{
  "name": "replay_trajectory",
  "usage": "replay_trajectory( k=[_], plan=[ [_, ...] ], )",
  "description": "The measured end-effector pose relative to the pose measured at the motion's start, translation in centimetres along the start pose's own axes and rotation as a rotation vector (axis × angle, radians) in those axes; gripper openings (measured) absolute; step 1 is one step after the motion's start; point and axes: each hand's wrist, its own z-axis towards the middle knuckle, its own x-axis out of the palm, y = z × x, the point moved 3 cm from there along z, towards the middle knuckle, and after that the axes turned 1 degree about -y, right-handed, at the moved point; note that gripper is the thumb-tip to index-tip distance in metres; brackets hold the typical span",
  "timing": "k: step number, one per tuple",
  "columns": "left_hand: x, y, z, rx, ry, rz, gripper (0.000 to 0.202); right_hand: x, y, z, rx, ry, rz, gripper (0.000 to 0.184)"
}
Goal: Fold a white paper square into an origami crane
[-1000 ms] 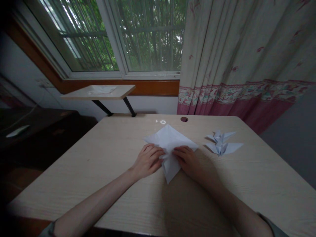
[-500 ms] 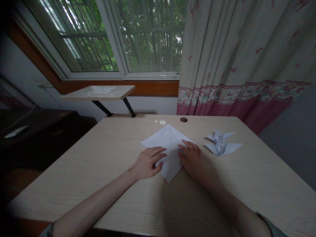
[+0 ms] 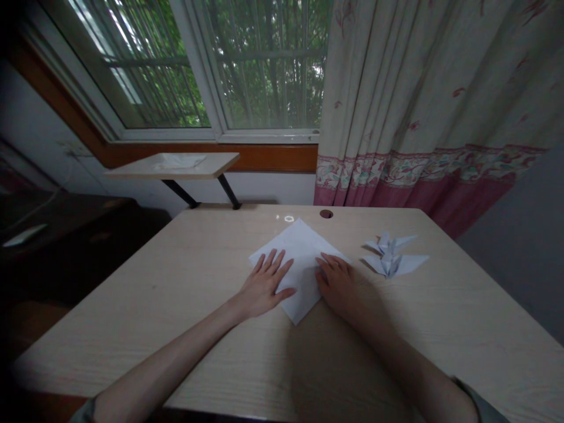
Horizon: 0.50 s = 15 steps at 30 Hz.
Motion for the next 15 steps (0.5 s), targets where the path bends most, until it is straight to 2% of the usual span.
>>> replay_trajectory(
  k=[8, 15],
  plan=[
    [-0.1, 0.7, 0.0, -0.055, -0.016, 0.015, 0.051, -0.8, 0.9, 0.0, 0.002, 0.033, -0.048, 0.035],
    [0.2, 1.2, 0.1, -0.059, -0.064, -0.071, 0.065, -1.1, 1.1, 0.2, -0.04, 0.012, -0.053, 0.032]
  ],
)
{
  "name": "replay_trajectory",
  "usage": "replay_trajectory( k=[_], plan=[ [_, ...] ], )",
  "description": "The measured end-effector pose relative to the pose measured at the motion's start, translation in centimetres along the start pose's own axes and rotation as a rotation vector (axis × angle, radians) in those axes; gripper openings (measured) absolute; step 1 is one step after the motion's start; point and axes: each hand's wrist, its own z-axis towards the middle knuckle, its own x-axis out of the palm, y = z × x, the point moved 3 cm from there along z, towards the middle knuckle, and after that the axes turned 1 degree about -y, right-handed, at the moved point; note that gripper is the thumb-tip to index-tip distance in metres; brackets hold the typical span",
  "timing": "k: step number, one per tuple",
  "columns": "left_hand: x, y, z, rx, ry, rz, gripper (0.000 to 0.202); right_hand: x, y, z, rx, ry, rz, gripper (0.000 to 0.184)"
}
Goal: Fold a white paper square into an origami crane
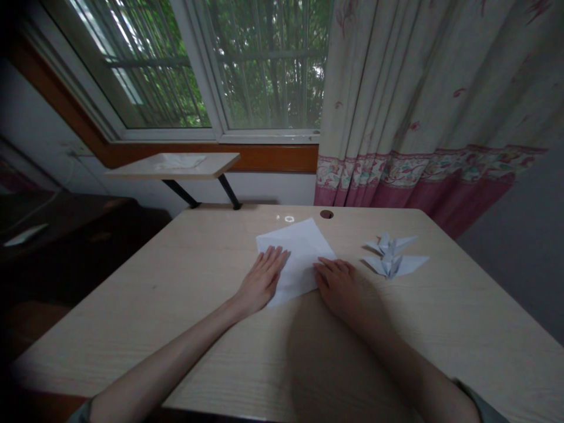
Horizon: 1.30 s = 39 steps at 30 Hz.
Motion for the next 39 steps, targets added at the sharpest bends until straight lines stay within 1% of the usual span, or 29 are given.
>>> replay_trajectory(
  k=[5, 7, 9, 10, 14, 15, 18, 21, 24, 28, 35, 39],
  plan=[
    [0.3, 0.5, -0.1, -0.027, -0.014, -0.056, 0.087, -0.4, 0.1, 0.1, -0.007, 0.01, 0.029, 0.03],
    [0.3, 0.6, -0.1, -0.05, -0.011, -0.083, 0.09, -0.5, 0.2, 0.1, -0.018, 0.004, 0.048, 0.03],
    [0.3, 0.7, -0.1, -0.07, -0.018, -0.091, 0.086, -0.5, 0.1, 0.1, -0.014, -0.01, 0.054, 0.03],
    [0.2, 0.6, -0.1, -0.077, -0.026, -0.089, 0.081, -0.4, 0.0, 0.0, -0.007, -0.017, 0.05, 0.03],
    [-0.1, 0.3, 0.1, -0.1, -0.081, -0.05, 0.05, 0.5, -0.4, -0.3, 0.046, -0.085, -0.019, 0.033],
    [-0.2, 0.2, 0.1, -0.098, -0.088, -0.028, 0.049, 0.7, -0.5, -0.4, 0.069, -0.11, -0.045, 0.034],
    [-0.4, -0.2, 0.2, -0.085, -0.086, 0.058, 0.056, 1.3, -0.9, -0.7, 0.158, -0.156, -0.111, 0.043],
    [-0.7, -0.5, 0.2, -0.103, -0.075, 0.123, 0.061, 1.6, -1.1, -0.6, 0.202, -0.133, -0.114, 0.044],
    [-0.9, -0.7, 0.2, -0.111, -0.071, 0.16, 0.061, 1.4, -1.1, -0.5, 0.183, -0.124, -0.083, 0.038],
    [-1.0, -0.9, 0.1, -0.079, -0.089, 0.175, 0.068, 0.8, -1.0, -0.3, 0.157, -0.176, -0.051, 0.034],
    [-1.4, -1.2, -0.1, -0.039, -0.116, 0.183, 0.072, 0.0, -0.3, -0.1, 0.089, -0.277, -0.024, 0.04],
    [-1.7, -1.5, 0.0, -0.022, -0.126, 0.186, 0.074, -0.8, 0.1, 0.0, 0.024, -0.295, 0.002, 0.045]
  ],
)
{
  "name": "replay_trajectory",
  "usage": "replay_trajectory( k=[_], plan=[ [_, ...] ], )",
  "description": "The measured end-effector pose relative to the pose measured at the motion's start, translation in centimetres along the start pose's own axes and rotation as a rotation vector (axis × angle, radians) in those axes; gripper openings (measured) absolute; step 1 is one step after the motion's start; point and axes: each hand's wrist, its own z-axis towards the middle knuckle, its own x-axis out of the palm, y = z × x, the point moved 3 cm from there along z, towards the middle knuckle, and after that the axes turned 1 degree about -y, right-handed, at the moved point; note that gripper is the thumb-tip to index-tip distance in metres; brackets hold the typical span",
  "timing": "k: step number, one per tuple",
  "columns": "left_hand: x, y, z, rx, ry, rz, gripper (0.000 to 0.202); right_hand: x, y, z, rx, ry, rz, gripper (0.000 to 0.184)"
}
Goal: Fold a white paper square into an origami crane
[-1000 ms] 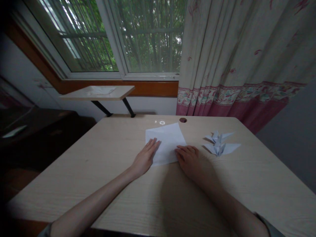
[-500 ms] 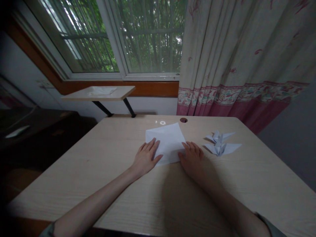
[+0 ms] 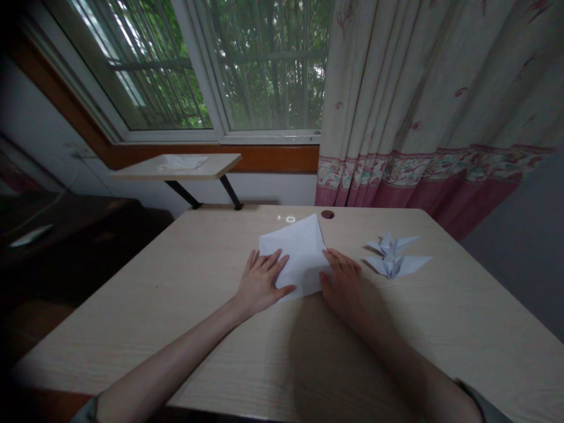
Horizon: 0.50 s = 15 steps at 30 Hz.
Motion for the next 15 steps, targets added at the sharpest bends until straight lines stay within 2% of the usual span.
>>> replay_trajectory(
  k=[9, 15],
  plan=[
    [-0.3, -0.4, -0.1, 0.023, 0.008, 0.01, 0.069, -2.4, 2.1, 0.6, -0.11, 0.009, 0.079, 0.05],
    [-0.3, -0.3, -0.1, 0.026, -0.001, 0.02, 0.061, -2.6, 2.4, 0.5, -0.069, 0.023, 0.198, 0.054]
  ],
)
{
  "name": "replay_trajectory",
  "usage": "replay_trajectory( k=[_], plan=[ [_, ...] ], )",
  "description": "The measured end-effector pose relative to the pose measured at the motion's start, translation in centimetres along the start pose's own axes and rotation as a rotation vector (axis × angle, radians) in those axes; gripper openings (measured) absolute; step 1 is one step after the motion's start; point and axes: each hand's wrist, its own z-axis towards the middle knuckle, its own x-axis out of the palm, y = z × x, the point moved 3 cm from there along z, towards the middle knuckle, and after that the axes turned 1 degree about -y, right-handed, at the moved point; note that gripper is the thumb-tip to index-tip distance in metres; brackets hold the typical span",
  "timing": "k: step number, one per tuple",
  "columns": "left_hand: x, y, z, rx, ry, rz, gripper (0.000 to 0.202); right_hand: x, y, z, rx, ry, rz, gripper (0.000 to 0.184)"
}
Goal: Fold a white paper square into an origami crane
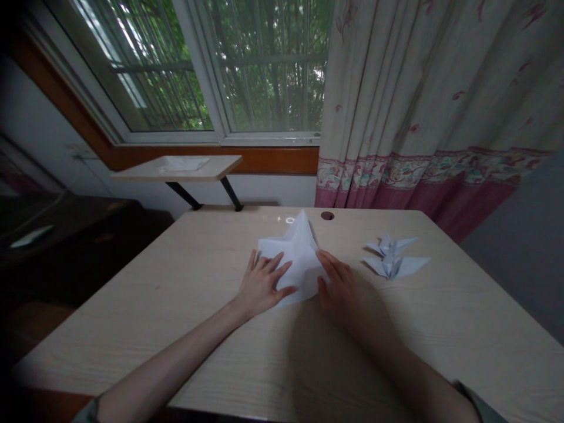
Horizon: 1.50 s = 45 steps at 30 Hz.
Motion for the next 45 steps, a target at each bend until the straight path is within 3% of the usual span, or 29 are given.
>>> replay_trajectory(
  k=[8, 14, 20, 26, 38, 42, 45],
  plan=[
    [-0.4, 0.0, 0.0, -0.01, -0.061, -0.091, 0.033, 0.1, 0.2, 0.1, -0.014, -0.066, 0.08, 0.058],
    [-0.2, 0.7, 0.2, -0.031, -0.087, -0.126, 0.025, 0.3, 0.5, 0.0, -0.102, 0.002, 0.098, 0.064],
    [-0.1, 1.3, 0.3, -0.069, -0.101, -0.114, 0.031, 0.5, 0.4, -0.1, -0.248, 0.087, 0.002, 0.07],
    [-0.2, 1.6, 0.4, -0.051, -0.081, -0.084, 0.045, 0.7, 0.3, -0.3, -0.285, 0.219, -0.028, 0.067],
    [1.1, 2.6, 0.6, -0.054, 0.026, -0.082, 0.057, 0.4, 0.7, -0.1, -0.32, 0.283, -0.029, 0.064],
    [1.8, 3.0, 0.6, -0.09, 0.037, -0.17, 0.052, 0.8, 0.5, -0.3, -0.317, 0.296, -0.017, 0.061],
    [2.0, 3.8, 0.8, -0.181, -0.071, -0.293, 0.04, 1.0, 0.4, -0.4, -0.333, 0.292, 0.001, 0.06]
  ],
)
